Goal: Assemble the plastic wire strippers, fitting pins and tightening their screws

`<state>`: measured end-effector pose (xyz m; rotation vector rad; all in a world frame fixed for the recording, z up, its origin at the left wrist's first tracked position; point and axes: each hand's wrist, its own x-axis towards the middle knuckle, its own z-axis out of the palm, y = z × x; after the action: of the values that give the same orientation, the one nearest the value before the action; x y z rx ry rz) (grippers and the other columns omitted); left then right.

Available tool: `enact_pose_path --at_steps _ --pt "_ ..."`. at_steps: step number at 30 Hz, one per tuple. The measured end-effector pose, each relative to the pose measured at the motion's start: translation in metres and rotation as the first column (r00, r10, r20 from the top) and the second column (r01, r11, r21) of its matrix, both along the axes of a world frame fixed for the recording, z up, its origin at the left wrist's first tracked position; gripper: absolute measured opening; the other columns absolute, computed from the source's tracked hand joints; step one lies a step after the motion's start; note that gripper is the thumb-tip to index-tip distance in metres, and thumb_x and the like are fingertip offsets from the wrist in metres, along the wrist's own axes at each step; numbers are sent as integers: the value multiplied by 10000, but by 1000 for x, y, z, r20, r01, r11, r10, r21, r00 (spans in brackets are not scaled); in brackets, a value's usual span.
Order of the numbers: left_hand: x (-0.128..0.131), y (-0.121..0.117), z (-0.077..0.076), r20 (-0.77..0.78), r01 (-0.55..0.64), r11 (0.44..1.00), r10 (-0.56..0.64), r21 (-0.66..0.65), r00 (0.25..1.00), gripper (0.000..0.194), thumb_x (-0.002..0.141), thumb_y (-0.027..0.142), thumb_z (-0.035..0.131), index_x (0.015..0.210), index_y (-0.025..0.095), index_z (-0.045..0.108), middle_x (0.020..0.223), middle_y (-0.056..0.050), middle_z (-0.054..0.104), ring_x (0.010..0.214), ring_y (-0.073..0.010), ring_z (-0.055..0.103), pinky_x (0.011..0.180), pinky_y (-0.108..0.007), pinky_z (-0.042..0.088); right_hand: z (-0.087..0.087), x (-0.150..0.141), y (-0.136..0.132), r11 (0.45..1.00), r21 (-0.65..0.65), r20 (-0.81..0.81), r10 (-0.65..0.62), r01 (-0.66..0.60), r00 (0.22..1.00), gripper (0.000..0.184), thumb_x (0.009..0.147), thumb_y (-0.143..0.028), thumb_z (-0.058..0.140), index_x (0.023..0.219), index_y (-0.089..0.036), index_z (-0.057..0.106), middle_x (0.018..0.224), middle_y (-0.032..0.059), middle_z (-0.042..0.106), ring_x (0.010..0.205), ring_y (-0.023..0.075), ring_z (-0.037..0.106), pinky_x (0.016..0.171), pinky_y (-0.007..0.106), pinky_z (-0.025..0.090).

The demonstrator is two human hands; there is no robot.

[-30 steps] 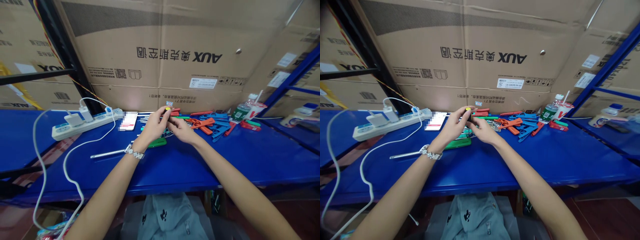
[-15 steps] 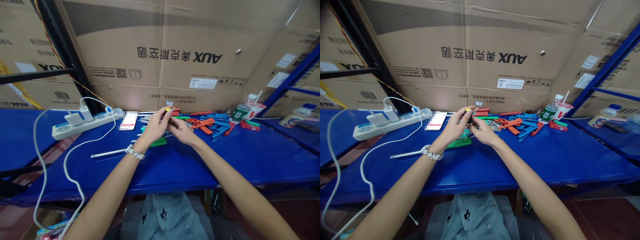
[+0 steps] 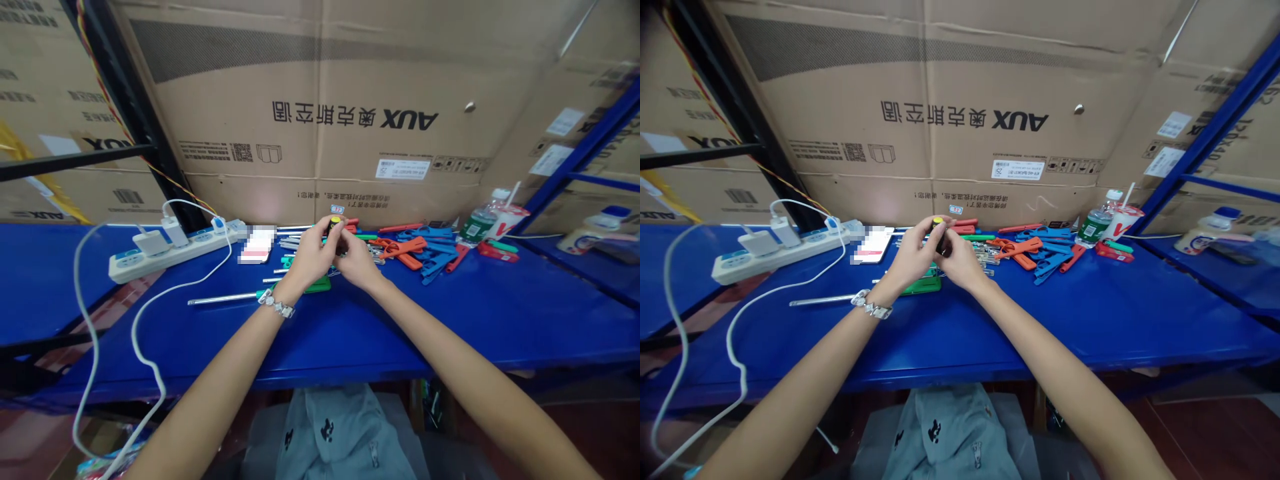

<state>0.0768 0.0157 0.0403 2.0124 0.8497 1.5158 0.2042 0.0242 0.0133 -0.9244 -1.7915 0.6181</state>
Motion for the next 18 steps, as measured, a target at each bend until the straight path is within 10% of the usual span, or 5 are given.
enact_pose_path --at_steps 9,18 --pt "-60 -21 -17 -242 -145 989 146 23 959 265 1034 369 475 1040 184 664 1023 -89 713 971 -226 670 873 -391 543 5 14 -15 923 -265 -128 253 -279 959 416 839 -567 697 1000 -189 634 858 57 700 656 178 641 441 275 512" --pt "-82 -27 -38 -617 15 991 -94 -132 782 173 937 314 620 1028 208 723 943 -64 662 856 -217 664 781 -366 553 5 13 -11 909 -295 -163 255 -294 953 377 763 -483 821 906 -222 590 728 10 688 598 180 665 525 338 586"
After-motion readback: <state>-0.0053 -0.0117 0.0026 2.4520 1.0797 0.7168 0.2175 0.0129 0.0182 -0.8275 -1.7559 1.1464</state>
